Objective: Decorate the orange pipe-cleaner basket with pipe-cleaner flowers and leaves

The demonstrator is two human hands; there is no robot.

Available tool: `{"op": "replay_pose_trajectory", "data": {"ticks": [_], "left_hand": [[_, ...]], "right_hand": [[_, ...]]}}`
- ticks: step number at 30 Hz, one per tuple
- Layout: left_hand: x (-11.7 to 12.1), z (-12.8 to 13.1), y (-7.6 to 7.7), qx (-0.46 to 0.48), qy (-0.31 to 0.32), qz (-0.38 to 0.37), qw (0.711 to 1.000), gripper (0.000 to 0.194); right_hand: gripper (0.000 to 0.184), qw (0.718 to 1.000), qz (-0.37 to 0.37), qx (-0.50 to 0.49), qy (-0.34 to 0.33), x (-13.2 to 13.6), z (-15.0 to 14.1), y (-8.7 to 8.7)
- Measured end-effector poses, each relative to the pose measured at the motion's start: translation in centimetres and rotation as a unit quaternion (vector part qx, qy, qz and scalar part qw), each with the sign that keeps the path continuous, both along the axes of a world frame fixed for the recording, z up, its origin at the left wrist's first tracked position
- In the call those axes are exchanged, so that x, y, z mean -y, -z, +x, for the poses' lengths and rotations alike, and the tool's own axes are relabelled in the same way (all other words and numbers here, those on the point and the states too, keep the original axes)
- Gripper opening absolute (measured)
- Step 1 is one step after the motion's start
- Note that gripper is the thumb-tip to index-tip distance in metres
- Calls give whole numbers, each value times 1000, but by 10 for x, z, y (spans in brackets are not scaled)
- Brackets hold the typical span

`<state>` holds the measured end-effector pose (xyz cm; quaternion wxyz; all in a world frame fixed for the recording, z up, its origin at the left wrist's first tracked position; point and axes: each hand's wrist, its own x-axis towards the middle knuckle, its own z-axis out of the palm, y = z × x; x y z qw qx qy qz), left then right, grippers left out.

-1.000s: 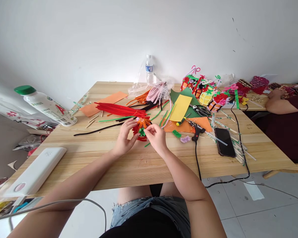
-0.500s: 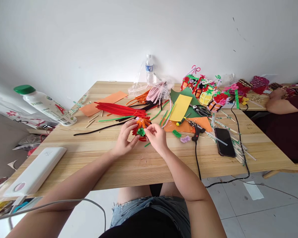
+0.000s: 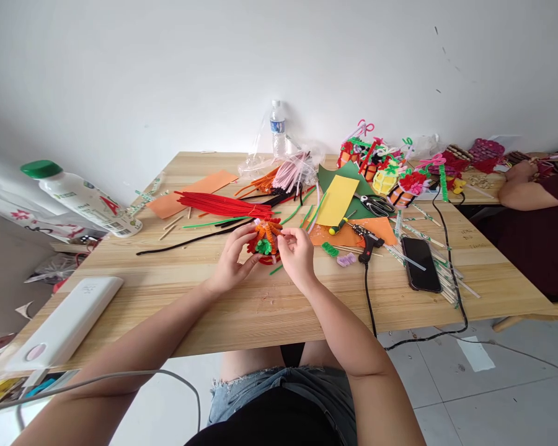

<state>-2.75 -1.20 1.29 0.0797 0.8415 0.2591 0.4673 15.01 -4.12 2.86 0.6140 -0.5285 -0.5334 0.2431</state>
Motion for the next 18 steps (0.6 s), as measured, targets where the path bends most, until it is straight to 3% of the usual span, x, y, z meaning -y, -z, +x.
{"op": "replay_pose_trajectory", "data": {"ticks": [5,9,13,18], "left_hand": [[0,-1,8,21,-67,-26,997,57],[-9,-7,23,79,-105,-148,980,63],[-20,-13,27,111,-38,-294,948,55],[-21,-12,29,149,58,-388,908,66]], "right_hand": [[23,997,-19,76,13,-5,6,3],[20,996,-40,75,-18,-6,8,7],[16,994,-23,100,-32,-2,6,6],[15,987,21,152,-36,6,4,3]]}}
